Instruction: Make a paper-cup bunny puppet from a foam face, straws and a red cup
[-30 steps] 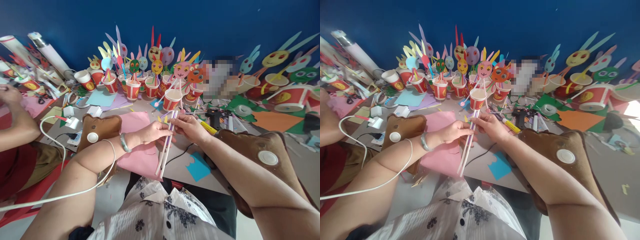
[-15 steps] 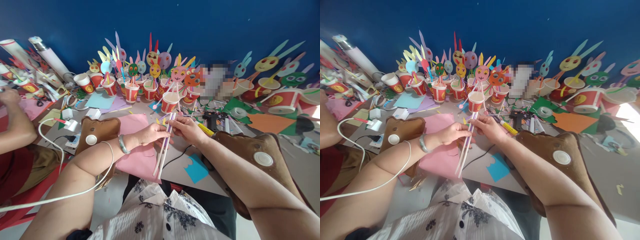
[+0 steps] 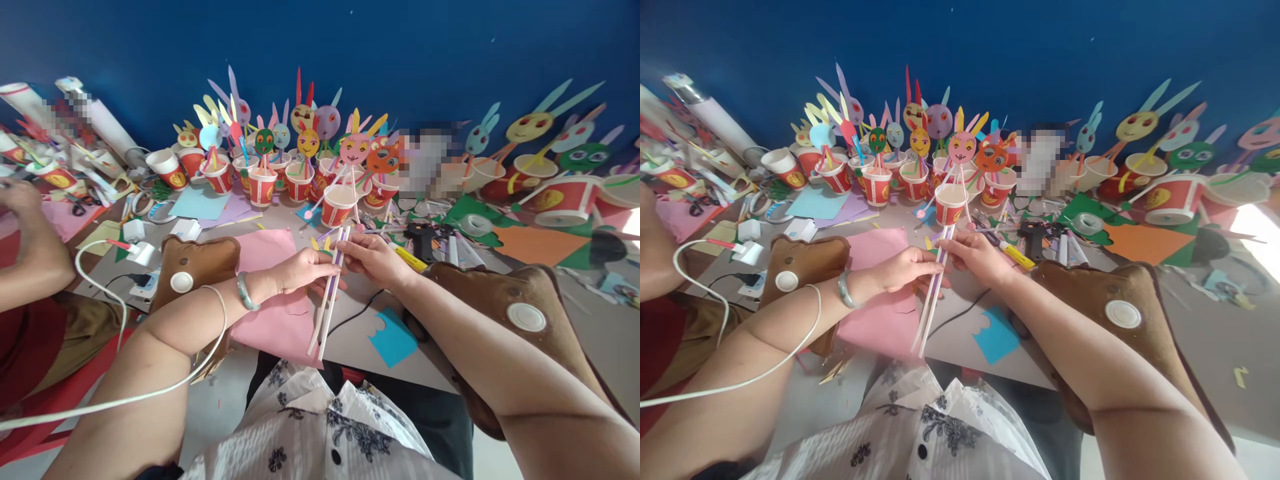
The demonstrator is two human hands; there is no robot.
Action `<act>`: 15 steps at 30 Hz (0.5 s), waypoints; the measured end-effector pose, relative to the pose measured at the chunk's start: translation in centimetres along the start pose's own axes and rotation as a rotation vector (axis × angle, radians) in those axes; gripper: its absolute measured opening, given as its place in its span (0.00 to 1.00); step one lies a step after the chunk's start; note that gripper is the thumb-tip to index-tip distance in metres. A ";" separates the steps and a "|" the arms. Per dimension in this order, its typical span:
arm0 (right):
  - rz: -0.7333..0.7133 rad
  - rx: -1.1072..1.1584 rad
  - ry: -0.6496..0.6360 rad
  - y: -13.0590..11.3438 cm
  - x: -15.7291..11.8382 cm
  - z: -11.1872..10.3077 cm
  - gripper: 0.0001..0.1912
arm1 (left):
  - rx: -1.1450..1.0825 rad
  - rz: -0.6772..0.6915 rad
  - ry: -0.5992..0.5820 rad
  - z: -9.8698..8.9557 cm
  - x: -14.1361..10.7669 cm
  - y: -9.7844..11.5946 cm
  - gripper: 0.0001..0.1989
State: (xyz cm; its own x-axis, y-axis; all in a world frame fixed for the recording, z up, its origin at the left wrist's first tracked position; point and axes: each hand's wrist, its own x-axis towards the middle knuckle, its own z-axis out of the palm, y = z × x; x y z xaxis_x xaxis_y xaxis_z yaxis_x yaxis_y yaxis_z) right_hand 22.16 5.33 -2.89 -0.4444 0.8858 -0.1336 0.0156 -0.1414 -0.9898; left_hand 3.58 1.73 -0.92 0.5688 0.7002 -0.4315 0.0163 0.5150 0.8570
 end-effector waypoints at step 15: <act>0.028 -0.042 -0.068 0.7 -0.2 -0.3 0.20 | 0.040 -0.016 0.031 0.4 -0.4 0.6 0.08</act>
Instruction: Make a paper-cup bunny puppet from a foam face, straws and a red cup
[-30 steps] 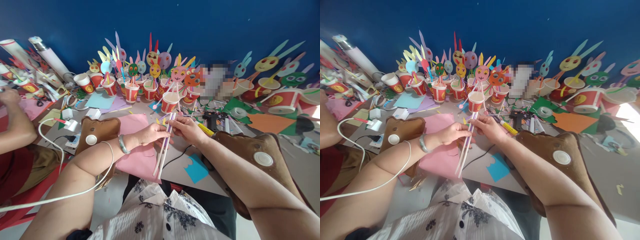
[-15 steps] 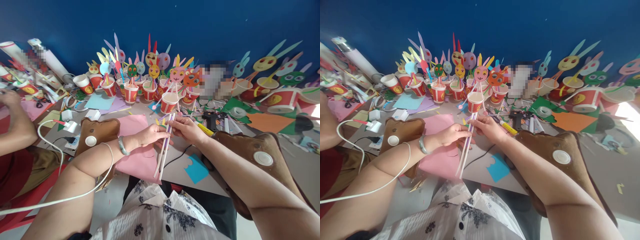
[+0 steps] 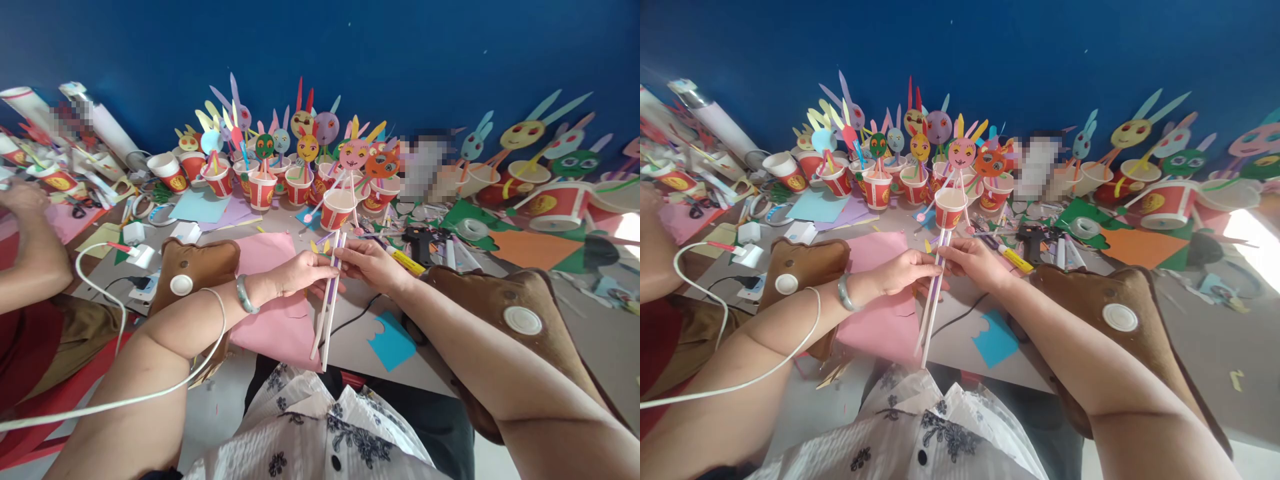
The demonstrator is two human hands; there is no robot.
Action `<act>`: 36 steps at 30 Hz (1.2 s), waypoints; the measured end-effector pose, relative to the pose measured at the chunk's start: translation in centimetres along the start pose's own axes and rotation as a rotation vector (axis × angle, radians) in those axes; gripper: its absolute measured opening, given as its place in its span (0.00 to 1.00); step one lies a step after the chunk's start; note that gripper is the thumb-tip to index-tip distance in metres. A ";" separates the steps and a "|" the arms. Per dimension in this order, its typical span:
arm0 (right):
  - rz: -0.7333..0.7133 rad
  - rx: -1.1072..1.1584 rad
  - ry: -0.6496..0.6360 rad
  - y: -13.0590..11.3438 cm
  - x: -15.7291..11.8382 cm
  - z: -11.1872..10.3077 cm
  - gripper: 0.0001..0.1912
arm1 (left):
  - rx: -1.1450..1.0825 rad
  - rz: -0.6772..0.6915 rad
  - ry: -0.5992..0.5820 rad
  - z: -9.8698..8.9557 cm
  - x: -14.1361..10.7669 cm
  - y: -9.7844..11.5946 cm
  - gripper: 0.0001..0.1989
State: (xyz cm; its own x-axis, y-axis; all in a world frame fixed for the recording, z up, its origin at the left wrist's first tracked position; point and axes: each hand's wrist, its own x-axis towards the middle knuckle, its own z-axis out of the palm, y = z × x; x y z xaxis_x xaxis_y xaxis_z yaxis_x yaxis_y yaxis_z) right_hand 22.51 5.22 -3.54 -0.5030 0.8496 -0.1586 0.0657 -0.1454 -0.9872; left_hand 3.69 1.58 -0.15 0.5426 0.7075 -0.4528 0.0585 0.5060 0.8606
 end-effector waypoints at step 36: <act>-0.008 0.000 -0.028 0.0 0.2 -0.1 0.20 | -0.010 0.064 -0.044 -0.6 0.2 -0.4 0.09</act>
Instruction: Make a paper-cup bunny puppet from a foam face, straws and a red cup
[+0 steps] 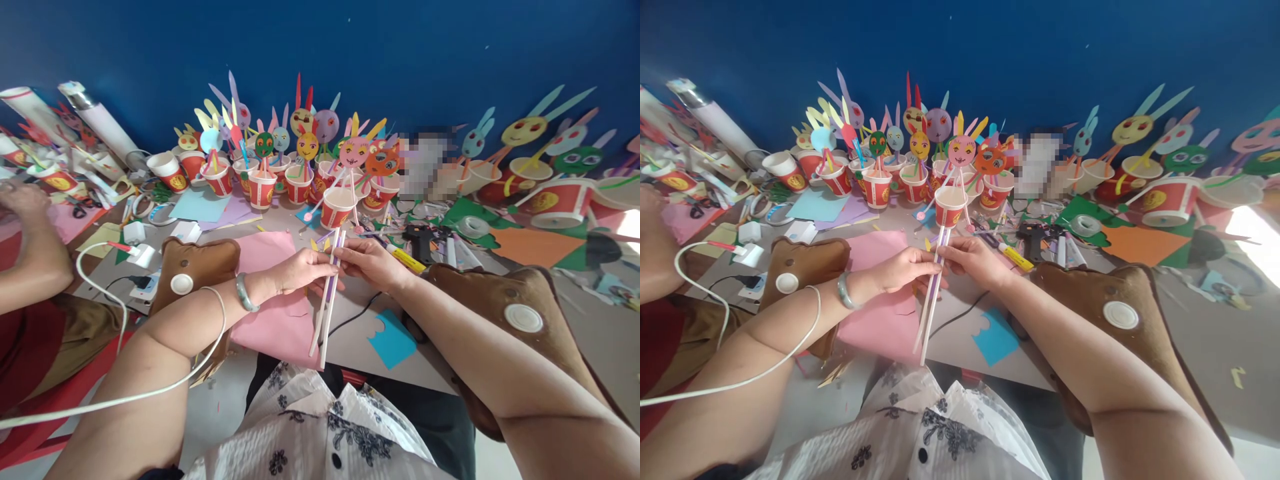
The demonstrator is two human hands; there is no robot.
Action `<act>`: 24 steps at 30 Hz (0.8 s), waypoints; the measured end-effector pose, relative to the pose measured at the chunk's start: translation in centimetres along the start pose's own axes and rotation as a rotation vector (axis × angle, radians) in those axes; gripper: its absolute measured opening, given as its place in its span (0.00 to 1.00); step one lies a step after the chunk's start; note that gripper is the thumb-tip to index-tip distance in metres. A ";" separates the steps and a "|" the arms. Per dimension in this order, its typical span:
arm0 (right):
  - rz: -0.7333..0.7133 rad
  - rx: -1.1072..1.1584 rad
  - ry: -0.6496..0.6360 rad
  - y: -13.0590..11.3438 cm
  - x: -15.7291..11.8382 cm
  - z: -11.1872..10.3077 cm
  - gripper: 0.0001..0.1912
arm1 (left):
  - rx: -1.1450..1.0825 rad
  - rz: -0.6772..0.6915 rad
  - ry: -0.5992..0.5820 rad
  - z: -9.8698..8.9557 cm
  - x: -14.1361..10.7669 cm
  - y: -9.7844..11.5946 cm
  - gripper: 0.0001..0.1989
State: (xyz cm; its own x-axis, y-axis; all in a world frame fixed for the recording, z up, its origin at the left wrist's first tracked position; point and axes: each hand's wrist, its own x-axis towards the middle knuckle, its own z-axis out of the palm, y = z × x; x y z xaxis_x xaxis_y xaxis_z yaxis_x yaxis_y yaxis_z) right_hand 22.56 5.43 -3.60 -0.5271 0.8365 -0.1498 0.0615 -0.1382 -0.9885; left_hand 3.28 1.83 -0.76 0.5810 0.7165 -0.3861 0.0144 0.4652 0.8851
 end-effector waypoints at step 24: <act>0.012 0.105 0.056 -1.2 -0.1 0.8 0.21 | -0.036 -0.036 0.007 -0.2 0.2 -0.5 0.06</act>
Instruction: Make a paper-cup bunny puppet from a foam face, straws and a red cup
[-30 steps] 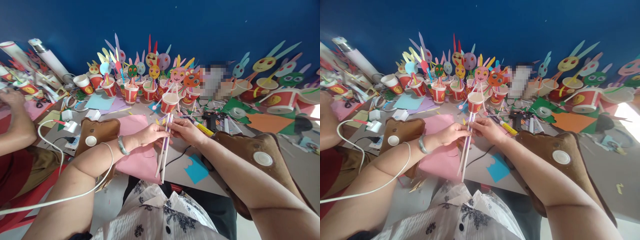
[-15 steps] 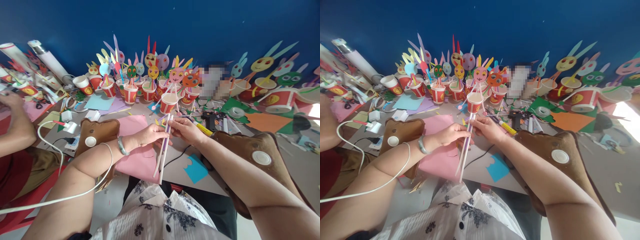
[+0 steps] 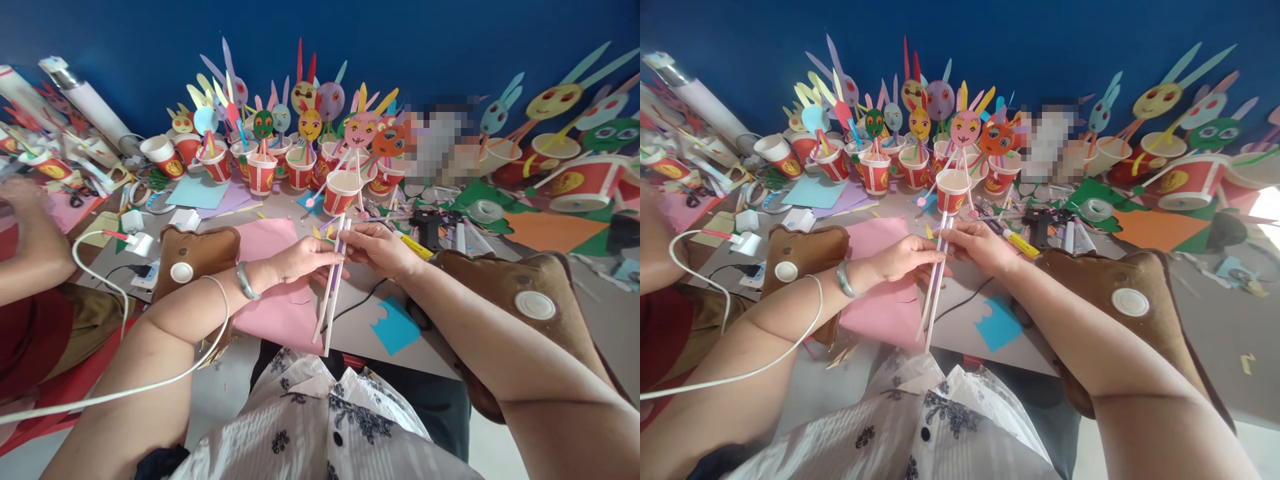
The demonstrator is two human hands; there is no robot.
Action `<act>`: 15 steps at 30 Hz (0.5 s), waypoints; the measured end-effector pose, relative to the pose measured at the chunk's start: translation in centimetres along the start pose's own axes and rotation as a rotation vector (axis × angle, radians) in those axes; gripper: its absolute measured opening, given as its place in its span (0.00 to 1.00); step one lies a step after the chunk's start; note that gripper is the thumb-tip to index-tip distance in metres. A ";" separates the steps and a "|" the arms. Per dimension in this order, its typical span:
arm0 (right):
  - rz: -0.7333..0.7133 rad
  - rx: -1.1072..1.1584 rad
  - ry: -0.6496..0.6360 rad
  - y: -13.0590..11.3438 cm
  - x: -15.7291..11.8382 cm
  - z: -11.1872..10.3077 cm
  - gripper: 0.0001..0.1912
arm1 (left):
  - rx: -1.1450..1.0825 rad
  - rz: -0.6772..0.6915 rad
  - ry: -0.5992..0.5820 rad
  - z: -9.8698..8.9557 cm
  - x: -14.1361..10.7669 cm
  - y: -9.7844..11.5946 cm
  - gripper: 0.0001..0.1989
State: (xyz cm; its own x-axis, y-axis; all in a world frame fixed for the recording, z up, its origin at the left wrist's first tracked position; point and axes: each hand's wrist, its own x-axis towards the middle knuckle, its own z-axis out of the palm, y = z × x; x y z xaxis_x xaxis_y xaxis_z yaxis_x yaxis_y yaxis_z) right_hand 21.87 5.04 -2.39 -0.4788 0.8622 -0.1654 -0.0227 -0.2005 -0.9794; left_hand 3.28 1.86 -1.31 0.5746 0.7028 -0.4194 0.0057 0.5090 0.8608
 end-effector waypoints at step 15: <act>-0.063 -0.010 -0.010 0.5 0.2 -0.3 0.21 | 0.017 0.002 0.001 -0.1 0.1 0.1 0.12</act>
State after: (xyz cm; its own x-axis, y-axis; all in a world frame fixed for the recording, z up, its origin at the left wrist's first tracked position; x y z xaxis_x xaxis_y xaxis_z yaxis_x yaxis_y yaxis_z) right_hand 22.02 5.30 -2.95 -0.4852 0.8684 -0.1025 -0.0443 -0.1415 -0.9889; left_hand 3.23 2.04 -1.27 0.5737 0.7045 -0.4177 0.0185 0.4988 0.8665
